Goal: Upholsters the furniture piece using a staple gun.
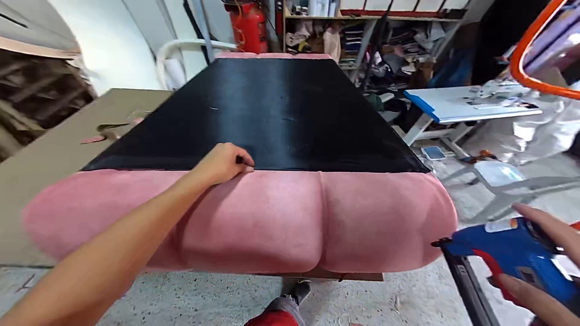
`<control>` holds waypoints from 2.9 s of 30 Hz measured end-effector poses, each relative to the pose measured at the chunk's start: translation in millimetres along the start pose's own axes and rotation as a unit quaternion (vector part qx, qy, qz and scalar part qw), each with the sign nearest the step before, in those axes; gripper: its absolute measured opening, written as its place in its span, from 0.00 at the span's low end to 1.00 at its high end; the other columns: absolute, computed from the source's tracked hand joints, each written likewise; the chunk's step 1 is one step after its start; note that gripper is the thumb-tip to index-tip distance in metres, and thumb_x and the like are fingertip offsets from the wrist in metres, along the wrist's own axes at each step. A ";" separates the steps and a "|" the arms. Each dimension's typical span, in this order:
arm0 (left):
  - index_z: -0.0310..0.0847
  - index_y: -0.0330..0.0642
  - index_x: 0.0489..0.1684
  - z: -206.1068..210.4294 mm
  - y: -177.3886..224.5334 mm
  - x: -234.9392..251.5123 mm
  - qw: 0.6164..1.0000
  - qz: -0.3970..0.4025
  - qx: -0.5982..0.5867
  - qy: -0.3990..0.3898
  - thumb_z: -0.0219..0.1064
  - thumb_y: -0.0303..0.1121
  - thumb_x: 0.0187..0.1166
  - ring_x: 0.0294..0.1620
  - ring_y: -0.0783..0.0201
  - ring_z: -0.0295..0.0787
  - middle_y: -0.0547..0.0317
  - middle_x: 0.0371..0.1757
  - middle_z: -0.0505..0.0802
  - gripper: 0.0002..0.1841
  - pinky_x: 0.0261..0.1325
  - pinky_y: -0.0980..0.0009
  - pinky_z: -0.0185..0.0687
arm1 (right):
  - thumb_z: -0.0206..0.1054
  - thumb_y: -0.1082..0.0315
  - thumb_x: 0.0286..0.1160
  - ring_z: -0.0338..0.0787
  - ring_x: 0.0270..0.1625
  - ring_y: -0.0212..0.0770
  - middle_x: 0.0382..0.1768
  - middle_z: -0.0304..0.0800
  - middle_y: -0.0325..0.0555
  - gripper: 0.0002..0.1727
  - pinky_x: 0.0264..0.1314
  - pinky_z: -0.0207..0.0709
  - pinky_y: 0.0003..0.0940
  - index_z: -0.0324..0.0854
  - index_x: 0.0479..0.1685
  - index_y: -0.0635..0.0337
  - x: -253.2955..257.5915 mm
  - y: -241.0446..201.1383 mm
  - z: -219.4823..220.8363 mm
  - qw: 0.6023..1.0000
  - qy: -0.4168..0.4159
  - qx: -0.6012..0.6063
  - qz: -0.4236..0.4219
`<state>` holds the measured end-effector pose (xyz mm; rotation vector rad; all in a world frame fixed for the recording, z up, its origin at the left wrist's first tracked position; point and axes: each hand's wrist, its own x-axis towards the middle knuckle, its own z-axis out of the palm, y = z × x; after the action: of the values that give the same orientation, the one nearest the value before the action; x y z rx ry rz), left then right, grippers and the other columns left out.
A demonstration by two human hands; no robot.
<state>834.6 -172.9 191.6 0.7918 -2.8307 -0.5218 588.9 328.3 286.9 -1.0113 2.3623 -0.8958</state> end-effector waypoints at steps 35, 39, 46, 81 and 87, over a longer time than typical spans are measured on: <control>0.80 0.32 0.54 13.1 62.9 59.2 0.949 0.241 0.087 -0.186 0.61 0.24 0.82 0.61 0.44 0.85 0.43 0.56 0.85 0.10 0.60 0.54 0.85 | 0.69 0.62 0.81 0.88 0.14 0.51 0.32 0.91 0.53 0.45 0.15 0.88 0.48 0.48 0.91 0.11 146.8 -159.9 94.3 0.984 0.077 -0.064 0.150; 0.82 0.34 0.56 4.7 53.7 64.1 0.947 0.246 0.110 -0.175 0.68 0.25 0.73 0.61 0.44 0.85 0.44 0.57 0.86 0.14 0.57 0.53 0.84 | 0.69 0.60 0.80 0.87 0.14 0.51 0.33 0.92 0.51 0.45 0.15 0.88 0.49 0.50 0.90 0.09 149.3 -145.5 87.0 0.978 0.087 -0.087 0.167; 0.82 0.34 0.39 32.5 49.6 66.7 0.930 0.344 0.130 0.006 0.62 0.20 0.75 0.44 0.49 0.88 0.47 0.40 0.86 0.04 0.43 0.58 0.84 | 0.69 0.57 0.79 0.87 0.13 0.49 0.28 0.91 0.47 0.45 0.14 0.88 0.48 0.48 0.90 0.08 151.3 -122.6 91.2 0.976 0.105 -0.107 0.159; 0.91 0.41 0.35 43.9 49.4 60.2 0.936 0.342 0.034 -0.077 0.71 0.22 0.71 0.47 0.55 0.92 0.55 0.37 0.93 0.04 0.53 0.61 0.85 | 0.66 0.60 0.83 0.86 0.13 0.39 0.27 0.89 0.40 0.45 0.12 0.86 0.40 0.42 0.92 0.15 188.5 -187.1 123.4 0.980 -0.067 -0.146 0.117; 0.91 0.38 0.34 47.1 46.2 58.9 0.936 0.347 0.008 -0.053 0.72 0.22 0.71 0.46 0.52 0.92 0.53 0.36 0.93 0.03 0.54 0.58 0.86 | 0.65 0.59 0.82 0.84 0.12 0.35 0.22 0.86 0.37 0.44 0.10 0.84 0.37 0.43 0.92 0.15 182.4 -209.4 139.2 0.978 -0.057 -0.175 0.102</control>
<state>751.6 -153.4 168.4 -0.2676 -2.9358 -0.4251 653.6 25.5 312.9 -0.8929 2.5192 -0.3446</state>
